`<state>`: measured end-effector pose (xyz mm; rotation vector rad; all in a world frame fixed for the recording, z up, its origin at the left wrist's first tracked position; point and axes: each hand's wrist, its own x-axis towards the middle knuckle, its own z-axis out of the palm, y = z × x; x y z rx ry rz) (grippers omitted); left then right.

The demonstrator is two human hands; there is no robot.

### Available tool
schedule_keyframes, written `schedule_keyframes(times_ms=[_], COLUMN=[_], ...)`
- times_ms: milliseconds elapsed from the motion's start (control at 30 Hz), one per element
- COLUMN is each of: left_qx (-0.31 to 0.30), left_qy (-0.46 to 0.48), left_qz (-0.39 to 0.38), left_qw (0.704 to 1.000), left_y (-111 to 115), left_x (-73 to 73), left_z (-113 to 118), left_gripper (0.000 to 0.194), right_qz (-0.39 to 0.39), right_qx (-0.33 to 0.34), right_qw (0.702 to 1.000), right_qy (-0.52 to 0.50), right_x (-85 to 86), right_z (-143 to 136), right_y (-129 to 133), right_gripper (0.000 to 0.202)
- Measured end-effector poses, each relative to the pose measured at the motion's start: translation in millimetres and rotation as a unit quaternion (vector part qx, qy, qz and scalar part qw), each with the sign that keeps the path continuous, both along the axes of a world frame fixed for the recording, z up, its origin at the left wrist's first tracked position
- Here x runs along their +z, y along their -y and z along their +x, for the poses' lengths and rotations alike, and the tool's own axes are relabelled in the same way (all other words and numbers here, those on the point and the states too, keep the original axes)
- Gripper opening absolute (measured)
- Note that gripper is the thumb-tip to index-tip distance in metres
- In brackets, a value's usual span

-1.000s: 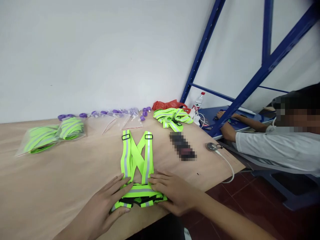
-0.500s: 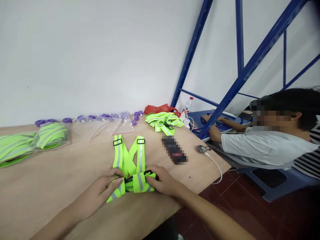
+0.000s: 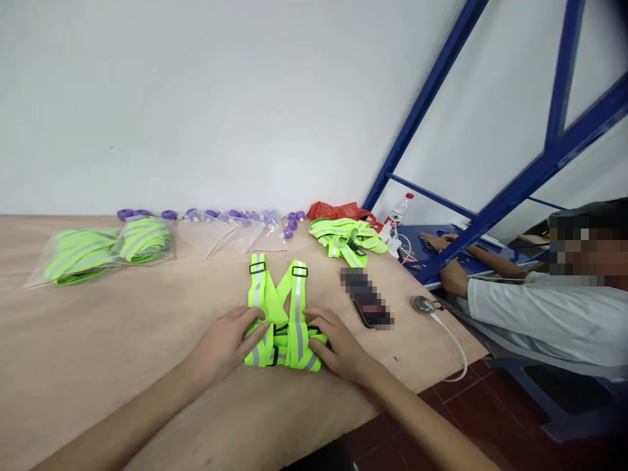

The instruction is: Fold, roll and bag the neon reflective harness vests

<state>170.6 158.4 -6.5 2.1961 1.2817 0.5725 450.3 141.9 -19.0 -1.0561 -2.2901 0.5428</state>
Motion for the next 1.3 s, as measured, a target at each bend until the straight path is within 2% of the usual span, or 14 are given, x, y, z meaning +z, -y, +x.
schedule_keyframes(times_ms=[133,333,600,700,800,933,1067,1167,1300], left_qx=[0.001,-0.03,-0.038,-0.05,-0.095,-0.125,-0.126,-0.121,-0.128], left_qy=[0.032,0.08,0.078,0.074,0.07,0.037,0.014,0.015,0.028], left_qz=[-0.052,-0.067,-0.061,-0.035,-0.019,-0.029,-0.026,-0.02,-0.025], left_qw=[0.998,0.994,0.994,0.995,0.993,0.991,0.992,0.992,0.991], left_y=[0,-5,-12,-13,-14,-8,0,3,1], left_x=[4.6,6.5,-1.2,-2.3,3.4,13.8,12.7,6.1,0.9], left_z=[-3,-11,-15,-16,-19,-24,-26,-25,-18], left_gripper=[0.043,0.037,0.031,0.03,0.031,0.038,0.041,0.039,0.033], right_qz=[0.0,-0.011,-0.017,0.009,0.063,0.142,0.173,0.143,0.026], right_qx=[0.018,0.032,0.032,0.006,0.017,0.047,0.052,0.057,0.061], right_qw=[1.0,0.999,0.999,1.0,0.998,0.988,0.978,0.982,0.994], right_qy=[0.004,0.011,-0.002,-0.017,-0.012,0.046,0.109,0.105,0.088], right_x=[-3.1,-4.9,-8.3,-11.1,-11.7,-12.1,-13.4,-8.2,7.6], right_z=[0,-5,-14,-16,-17,-18,-20,-19,-16], right_y=[-4,-12,-25,-24,-19,-14,-11,-4,8], right_gripper=[0.017,0.033,0.026,0.031,0.029,0.032,0.042,0.047,0.048])
